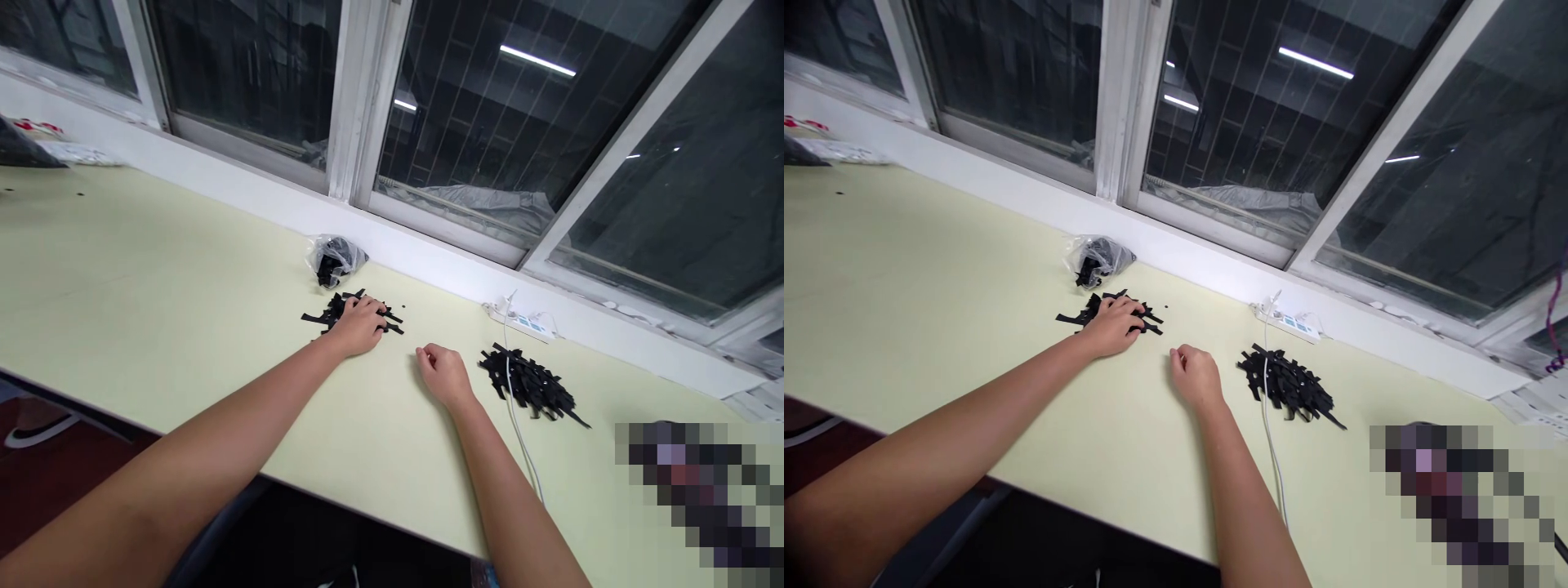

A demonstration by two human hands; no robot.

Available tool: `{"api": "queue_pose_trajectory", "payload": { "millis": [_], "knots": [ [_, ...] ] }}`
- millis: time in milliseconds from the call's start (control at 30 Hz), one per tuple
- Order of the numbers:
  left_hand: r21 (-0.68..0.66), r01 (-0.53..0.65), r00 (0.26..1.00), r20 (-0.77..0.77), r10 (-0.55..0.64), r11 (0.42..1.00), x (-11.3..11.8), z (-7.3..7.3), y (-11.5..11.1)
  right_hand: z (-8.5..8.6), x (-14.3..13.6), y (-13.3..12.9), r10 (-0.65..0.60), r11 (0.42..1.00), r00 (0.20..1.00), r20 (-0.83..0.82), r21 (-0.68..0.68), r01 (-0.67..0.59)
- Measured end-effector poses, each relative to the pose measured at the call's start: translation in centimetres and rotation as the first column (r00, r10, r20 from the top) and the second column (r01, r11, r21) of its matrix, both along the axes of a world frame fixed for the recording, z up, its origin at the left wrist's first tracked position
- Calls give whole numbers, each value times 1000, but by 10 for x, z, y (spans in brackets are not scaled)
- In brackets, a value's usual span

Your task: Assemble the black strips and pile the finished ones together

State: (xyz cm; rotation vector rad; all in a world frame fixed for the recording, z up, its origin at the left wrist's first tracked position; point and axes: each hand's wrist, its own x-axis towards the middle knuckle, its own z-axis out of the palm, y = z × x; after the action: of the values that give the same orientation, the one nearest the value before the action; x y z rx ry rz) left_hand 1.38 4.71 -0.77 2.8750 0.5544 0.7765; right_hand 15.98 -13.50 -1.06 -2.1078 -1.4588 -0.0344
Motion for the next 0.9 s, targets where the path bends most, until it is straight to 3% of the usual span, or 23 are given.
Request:
{"api": "queue_pose_trajectory", "payload": {
  "millis": [267,367,433,500,633,900],
  "knots": [
    [-77,79,989,135,-68,994,6,9,-4,3,3,-2,0,999,999,-53,49,2],
    [-93,104,989,110,-94,990,9,16,-14,2,2,1,2,993,982,-191,120,22],
    [-94,181,981,84,-173,979,10,19,-25,2,0,5,35,982,924,-380,185,38],
    [-108,263,964,82,-255,959,12,20,-36,3,-3,8,122,973,815,-566,231,14],
    [-224,309,950,115,-290,924,15,18,-50,4,-5,11,271,956,617,-739,282,-82],
    [-444,311,949,198,-246,840,16,13,-49,-8,6,14,276,953,511,-814,301,-37]
  ]
}}
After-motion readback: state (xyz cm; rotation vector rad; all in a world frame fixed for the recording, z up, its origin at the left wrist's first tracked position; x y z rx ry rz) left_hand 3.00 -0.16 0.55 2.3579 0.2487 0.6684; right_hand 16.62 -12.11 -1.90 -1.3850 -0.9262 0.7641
